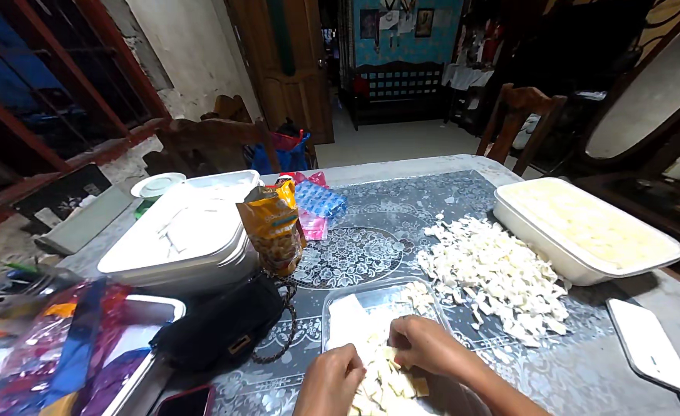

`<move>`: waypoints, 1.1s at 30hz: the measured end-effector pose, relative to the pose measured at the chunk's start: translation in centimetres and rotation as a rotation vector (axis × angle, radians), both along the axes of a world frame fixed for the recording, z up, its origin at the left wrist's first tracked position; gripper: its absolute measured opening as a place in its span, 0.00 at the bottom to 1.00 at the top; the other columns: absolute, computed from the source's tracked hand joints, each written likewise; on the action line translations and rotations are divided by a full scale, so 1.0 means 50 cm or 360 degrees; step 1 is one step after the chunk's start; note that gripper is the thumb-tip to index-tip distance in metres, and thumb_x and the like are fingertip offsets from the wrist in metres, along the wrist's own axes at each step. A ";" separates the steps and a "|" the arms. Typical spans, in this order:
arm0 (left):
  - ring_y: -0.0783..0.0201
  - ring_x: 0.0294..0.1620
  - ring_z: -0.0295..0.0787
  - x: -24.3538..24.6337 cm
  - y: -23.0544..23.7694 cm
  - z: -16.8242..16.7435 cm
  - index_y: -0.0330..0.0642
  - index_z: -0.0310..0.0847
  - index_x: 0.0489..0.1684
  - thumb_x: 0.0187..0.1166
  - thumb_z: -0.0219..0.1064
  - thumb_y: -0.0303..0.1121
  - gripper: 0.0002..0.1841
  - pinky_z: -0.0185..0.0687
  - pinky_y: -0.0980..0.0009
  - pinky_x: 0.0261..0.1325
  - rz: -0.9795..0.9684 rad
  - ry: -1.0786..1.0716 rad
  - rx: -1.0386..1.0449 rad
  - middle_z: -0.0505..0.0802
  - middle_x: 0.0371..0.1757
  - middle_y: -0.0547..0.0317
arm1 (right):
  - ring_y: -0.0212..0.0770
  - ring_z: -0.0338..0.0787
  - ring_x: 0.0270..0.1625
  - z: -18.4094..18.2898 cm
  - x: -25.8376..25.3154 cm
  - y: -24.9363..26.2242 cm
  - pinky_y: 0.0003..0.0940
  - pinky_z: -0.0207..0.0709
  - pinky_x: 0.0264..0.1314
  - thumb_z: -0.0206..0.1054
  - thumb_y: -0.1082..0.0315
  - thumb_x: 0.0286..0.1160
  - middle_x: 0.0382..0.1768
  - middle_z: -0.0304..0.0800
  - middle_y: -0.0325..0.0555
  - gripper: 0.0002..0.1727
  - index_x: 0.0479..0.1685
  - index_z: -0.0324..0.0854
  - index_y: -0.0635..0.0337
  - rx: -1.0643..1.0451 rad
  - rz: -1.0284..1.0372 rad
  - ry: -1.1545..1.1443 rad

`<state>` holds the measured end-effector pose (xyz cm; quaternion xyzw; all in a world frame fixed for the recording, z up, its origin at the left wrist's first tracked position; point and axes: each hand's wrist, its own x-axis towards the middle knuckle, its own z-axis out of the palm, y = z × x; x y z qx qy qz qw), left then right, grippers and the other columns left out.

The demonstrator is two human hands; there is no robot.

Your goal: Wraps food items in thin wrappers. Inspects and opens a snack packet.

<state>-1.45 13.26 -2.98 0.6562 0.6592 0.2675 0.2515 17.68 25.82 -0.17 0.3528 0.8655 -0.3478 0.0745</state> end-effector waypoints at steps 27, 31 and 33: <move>0.70 0.37 0.95 0.044 0.005 0.000 0.29 0.81 0.60 0.74 0.70 0.19 0.17 0.91 0.71 0.48 0.0438 -0.1300 0.0232 0.97 0.37 0.57 | 0.30 0.89 0.53 -0.045 -0.018 -0.035 0.26 0.85 0.55 0.70 0.75 0.72 0.52 0.89 0.46 0.07 0.45 0.88 0.68 -0.0416 -0.0456 0.1433; 0.74 0.36 0.93 0.035 0.004 -0.001 0.33 0.89 0.44 0.73 0.67 0.18 0.08 0.92 0.74 0.46 0.0345 -0.1256 0.0229 0.96 0.40 0.61 | 0.26 0.89 0.40 -0.034 -0.020 -0.043 0.25 0.83 0.48 0.63 0.71 0.80 0.39 0.91 0.38 0.08 0.50 0.80 0.67 -0.0369 -0.0436 0.1482; 0.77 0.30 0.88 0.031 0.006 -0.005 0.36 0.88 0.37 0.67 0.71 0.18 0.06 0.86 0.79 0.38 0.0342 -0.1265 0.0171 0.94 0.36 0.64 | 0.35 0.91 0.45 -0.054 -0.025 -0.052 0.31 0.84 0.52 0.66 0.72 0.78 0.42 0.93 0.49 0.10 0.48 0.84 0.71 0.0026 -0.0220 0.1398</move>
